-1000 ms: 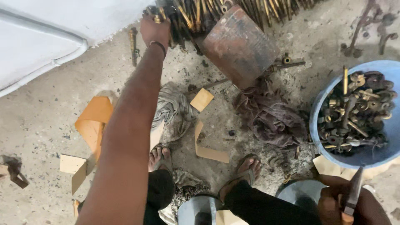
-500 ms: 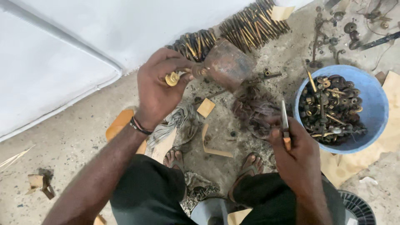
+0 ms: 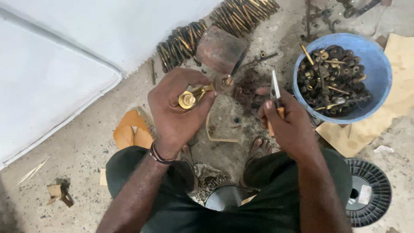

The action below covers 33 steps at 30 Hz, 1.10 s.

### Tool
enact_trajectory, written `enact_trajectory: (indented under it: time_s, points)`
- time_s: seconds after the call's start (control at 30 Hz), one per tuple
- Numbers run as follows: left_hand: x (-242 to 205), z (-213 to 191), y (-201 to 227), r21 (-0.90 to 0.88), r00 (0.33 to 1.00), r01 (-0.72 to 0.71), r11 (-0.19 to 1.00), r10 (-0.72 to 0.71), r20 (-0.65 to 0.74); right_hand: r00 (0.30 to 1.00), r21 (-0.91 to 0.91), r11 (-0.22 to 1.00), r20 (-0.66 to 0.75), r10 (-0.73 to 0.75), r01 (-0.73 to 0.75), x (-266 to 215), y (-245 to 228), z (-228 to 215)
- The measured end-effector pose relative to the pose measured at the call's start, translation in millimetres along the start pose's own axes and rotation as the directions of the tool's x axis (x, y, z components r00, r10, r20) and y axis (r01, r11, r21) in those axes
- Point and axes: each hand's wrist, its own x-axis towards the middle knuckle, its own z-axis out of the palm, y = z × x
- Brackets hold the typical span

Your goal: The person uses pliers to remove and adjust small brass components from ceramic insulators attached to a yellow and green electrical assembly. They then sit on the floor and continue to manipulate the brass parts with pliers, separating them from other materials.

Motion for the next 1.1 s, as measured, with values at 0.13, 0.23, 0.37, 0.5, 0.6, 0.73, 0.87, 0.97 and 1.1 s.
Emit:
enact_trajectory:
  time_s: [0.13, 0.23, 0.37, 0.5, 0.6, 0.73, 0.87, 0.97, 1.1]
  points:
    - [-2, 24, -18, 0.112, 0.99, 0.144, 0.983, -0.142, -0.025, 0.905, -0.001, 0.931, 0.231, 0.356, -0.366, 5, 38, 45]
    - [6, 29, -37, 0.149, 0.982, 0.185, 0.971, -0.187, -0.004, 0.727, -0.172, 0.803, 0.347, 0.592, -0.571, -8, 55, 60]
    - [5, 29, -55, -0.005, 0.974, 0.225, 0.974, -0.225, 0.009, 0.895, 0.123, 0.891, 0.158, 0.418, -0.438, 0, 64, 35]
    - [6, 35, -61, -0.286, 0.994, 0.108, 0.952, -0.103, 0.031, 0.928, 0.423, 0.827, 0.124, 0.352, -0.37, 11, 60, 20]
    - [1, 37, -66, -0.257, 0.99, 0.139, 0.956, -0.129, 0.053, 0.931, 0.439, 0.824, 0.221, 0.289, -0.36, 1, 52, 23]
    - [-2, 32, -62, 0.051, 0.996, -0.079, 0.996, 0.081, -0.034, 0.944, 0.527, 0.796, 0.283, 0.166, -0.298, -16, 37, 14]
    - [-6, 23, -47, 0.13, 0.985, -0.164, 0.978, 0.169, -0.03, 0.961, 0.622, 0.745, 0.263, 0.09, -0.24, -22, 25, 9]
    - [-4, 20, -42, 0.143, 0.978, -0.207, 0.968, 0.21, -0.008, 0.98, 0.515, 0.846, 0.193, 0.045, -0.14, -25, 16, 7]
    - [0, 22, -36, 0.176, 0.969, -0.246, 0.953, 0.246, 0.018, 0.97, 0.034, 0.973, 0.082, -0.229, 0.227, -32, 1, 4]
